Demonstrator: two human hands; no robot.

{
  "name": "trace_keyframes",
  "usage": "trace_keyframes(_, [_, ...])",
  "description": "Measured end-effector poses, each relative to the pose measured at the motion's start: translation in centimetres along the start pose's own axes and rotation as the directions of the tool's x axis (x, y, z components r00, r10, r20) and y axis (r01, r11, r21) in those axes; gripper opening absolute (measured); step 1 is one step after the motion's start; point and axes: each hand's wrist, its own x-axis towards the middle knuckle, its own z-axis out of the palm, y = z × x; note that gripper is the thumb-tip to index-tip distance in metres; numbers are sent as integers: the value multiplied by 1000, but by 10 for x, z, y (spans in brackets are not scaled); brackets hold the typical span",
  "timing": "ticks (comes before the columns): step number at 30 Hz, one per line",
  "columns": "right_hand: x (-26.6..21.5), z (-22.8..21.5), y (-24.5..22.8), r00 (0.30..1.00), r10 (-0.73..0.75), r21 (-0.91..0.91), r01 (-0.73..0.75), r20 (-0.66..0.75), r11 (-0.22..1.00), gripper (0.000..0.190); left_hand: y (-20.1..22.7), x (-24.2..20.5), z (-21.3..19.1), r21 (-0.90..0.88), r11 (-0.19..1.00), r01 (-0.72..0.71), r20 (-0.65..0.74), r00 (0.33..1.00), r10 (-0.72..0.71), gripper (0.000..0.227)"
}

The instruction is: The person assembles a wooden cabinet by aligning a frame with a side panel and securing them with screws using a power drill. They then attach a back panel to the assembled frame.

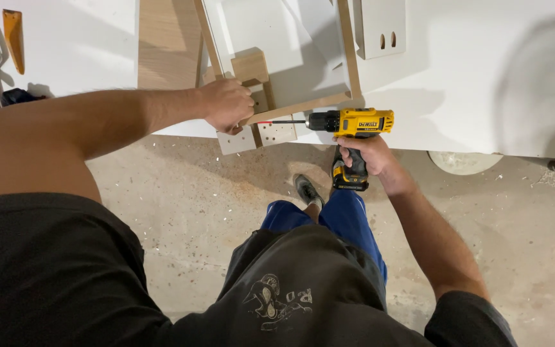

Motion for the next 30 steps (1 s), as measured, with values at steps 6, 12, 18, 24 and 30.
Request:
trace_keyframes(6, [8,6,-4,999,21,-9,-21,24,1000,4,-3,-3,10,-22,1000,5,-25,1000,-5,36])
trace_keyframes(12, [7,13,-15,998,64,11,-63,-13,998,7,-7,0,9,-20,999,-27,-13,1000,26,34])
trace_keyframes(18, [8,15,-8,992,112,44,-110,-56,993,9,4,3,-12,-12,1000,8,123,992,-7,33])
trace_keyframes(24, [10,21,-2,991,103,101,-95,-83,990,6,-8,3,-11,8,1000,-15,132,991,13,31])
trace_keyframes(30, [11,12,18,989,101,117,-88,-106,989,8,-14,-4,33,17,997,-80,-30,996,81,36])
